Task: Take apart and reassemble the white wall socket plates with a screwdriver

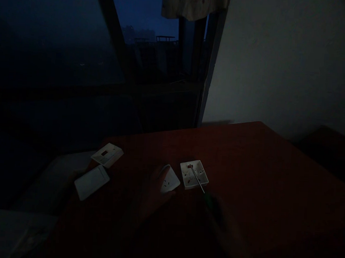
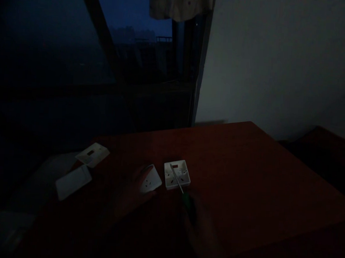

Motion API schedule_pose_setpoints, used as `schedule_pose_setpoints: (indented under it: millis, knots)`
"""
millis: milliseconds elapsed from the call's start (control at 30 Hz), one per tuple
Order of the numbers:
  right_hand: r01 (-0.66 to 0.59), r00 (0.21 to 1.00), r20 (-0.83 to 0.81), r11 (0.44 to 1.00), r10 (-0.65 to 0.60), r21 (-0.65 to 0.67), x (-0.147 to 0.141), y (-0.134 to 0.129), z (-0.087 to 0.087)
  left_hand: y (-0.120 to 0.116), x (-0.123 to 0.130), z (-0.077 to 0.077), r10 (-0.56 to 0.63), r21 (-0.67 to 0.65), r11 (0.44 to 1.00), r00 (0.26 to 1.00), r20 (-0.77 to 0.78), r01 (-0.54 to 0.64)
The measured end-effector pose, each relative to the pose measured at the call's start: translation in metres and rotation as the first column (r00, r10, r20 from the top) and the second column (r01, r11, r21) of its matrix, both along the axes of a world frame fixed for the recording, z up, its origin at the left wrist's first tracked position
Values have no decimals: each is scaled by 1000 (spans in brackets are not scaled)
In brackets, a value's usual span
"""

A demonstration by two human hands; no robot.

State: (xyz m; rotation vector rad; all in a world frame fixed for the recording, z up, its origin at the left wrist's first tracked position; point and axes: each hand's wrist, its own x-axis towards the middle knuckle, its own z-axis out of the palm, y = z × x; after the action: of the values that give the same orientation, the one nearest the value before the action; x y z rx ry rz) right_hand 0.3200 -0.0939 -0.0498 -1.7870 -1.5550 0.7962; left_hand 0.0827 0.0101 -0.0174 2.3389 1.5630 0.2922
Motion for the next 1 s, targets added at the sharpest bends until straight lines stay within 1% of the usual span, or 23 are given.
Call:
schedule_pose_setpoints:
  millis: [100, 167, 267, 367, 467, 633, 767, 1000]
  knots:
    - [-111, 987, 115, 994, 109, 14, 6, -18, -3, -2, -2, 0, 11, -18, 1000, 999, 35, -10]
    - [-138, 975, 176, 990, 136, 0, 10, -28, -4, -2, -2, 0, 19, -24, 1000, 999, 49, -18]
    - [-185, 960, 214, 983, 181, 1, 16, -36, -1, -2, 0, 0, 46, -44, 998, 996, 79, -42]
    - [-222, 950, 230, 975, 211, 26, 18, -39, 0, -3, 1, -1, 63, -40, 997, 991, 116, -58]
    - [-226, 943, 258, 973, 208, 40, 17, -39, -4, -4, 2, -1, 70, -27, 997, 989, 132, -67]
    - [-224, 941, 263, 974, 214, 10, 12, -35, -9, -4, 1, -3, 53, -21, 998, 988, 142, -51]
    - [-225, 946, 246, 974, 214, 20, 10, -34, -9, -3, 0, -4, 38, -5, 999, 989, 142, -38]
    - [-168, 957, 243, 986, 159, 16, 7, -35, -4, -3, 0, -1, 57, -33, 998, 990, 126, -53]
